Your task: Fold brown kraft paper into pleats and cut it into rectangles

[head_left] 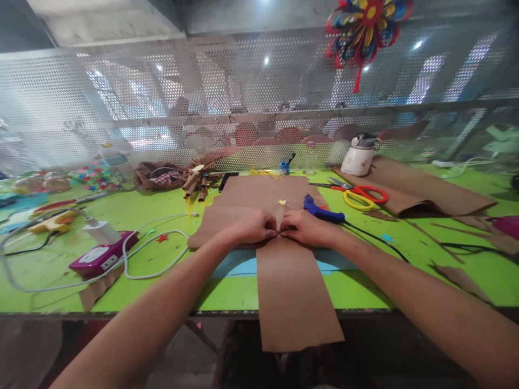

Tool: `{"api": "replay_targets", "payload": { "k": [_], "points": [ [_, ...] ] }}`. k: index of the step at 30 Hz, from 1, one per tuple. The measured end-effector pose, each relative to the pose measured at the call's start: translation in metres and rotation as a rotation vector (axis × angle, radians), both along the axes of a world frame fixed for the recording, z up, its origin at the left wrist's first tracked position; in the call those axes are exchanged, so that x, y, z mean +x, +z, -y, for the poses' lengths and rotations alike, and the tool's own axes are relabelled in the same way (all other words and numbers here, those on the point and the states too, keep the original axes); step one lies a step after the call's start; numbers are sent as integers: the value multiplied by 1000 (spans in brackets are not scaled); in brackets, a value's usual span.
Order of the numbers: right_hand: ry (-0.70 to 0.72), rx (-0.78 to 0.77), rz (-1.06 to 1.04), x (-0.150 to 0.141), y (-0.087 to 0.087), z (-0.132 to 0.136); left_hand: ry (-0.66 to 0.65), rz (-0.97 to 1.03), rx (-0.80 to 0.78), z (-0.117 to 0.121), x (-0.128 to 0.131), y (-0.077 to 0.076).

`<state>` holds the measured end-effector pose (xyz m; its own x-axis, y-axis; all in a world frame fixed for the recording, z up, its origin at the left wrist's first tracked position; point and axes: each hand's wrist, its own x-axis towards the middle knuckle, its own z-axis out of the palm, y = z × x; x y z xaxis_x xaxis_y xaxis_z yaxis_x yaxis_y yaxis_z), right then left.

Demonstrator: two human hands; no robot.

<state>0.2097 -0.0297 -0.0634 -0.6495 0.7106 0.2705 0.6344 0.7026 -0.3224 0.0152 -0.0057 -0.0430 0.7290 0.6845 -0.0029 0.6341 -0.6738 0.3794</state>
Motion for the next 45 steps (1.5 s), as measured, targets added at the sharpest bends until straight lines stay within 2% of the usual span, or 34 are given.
{"api": "replay_targets", "payload": {
  "k": [8,17,27,33,37,41,45],
  "points": [
    [25,-36,-1,2,3,4,-57,-126,146,7,-2,8],
    [79,-23,37,12,2,3,-104,-202,235,13,-5,12],
    [78,66,135,16,6,11,-153,-243,230,9,-15,14],
    [1,161,218,18,2,14,-137,-262,213,8,-15,14],
    [16,182,256,16,5,19,-188,-293,268,9,-16,12],
    [32,241,335,13,9,26,-246,-348,404,16,-15,10],
    [20,296,384,11,9,30,-221,-334,443,22,-14,13]
  ]
}}
